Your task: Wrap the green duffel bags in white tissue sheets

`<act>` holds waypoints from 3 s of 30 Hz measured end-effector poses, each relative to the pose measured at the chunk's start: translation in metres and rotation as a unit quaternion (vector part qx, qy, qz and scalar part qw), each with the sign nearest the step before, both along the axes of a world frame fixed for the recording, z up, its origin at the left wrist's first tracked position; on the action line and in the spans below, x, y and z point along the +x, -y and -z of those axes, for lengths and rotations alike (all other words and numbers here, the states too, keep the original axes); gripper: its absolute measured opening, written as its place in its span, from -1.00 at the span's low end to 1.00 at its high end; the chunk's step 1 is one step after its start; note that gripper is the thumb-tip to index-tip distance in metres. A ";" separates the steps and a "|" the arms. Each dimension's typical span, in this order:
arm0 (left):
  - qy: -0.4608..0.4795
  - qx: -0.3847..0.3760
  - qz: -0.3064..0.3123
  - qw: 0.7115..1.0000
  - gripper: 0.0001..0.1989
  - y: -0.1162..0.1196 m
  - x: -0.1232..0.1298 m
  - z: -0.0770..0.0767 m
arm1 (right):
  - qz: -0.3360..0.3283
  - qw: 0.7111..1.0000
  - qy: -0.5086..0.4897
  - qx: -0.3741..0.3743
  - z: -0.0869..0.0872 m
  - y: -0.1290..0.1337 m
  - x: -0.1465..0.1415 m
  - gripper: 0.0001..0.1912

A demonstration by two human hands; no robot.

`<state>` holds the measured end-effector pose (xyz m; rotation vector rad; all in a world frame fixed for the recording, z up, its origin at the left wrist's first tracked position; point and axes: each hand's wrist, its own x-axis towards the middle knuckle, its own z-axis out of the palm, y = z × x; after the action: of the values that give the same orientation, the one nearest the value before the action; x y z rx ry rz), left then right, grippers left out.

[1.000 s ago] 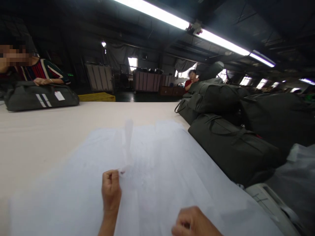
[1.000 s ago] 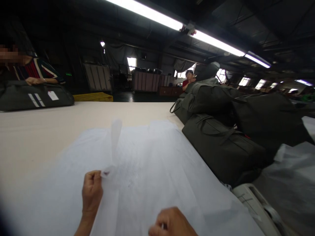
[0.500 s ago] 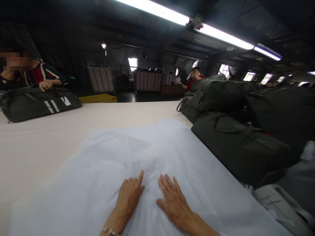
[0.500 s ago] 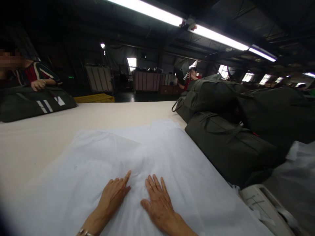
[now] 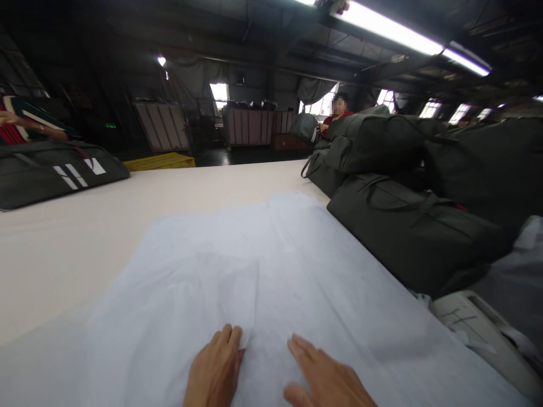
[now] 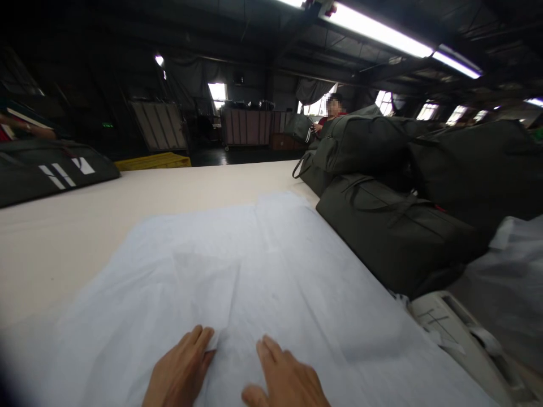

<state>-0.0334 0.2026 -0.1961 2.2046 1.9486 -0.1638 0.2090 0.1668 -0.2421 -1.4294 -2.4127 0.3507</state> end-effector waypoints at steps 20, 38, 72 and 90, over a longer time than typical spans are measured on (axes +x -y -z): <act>0.049 0.036 -0.039 0.997 -0.61 -0.014 0.009 0.004 | 0.042 0.998 -0.055 -0.004 0.017 -0.041 -0.049 -0.21; 0.069 -0.060 0.022 0.996 -0.43 -0.024 0.018 -0.002 | 0.028 0.994 -0.017 -0.106 0.002 -0.043 -0.044 -0.28; 0.077 0.097 0.199 0.972 -0.73 -0.091 0.013 0.000 | 0.117 0.934 -0.332 0.058 -0.002 -0.093 -0.046 -0.80; 0.029 0.188 0.250 0.949 -0.20 -0.073 0.008 0.070 | 0.069 0.961 -0.249 0.097 0.004 -0.094 -0.043 -0.63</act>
<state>-0.0256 0.2760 -0.2661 2.8784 1.4395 0.2207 0.1663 0.2604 -0.2462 -1.2373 -1.8786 0.3748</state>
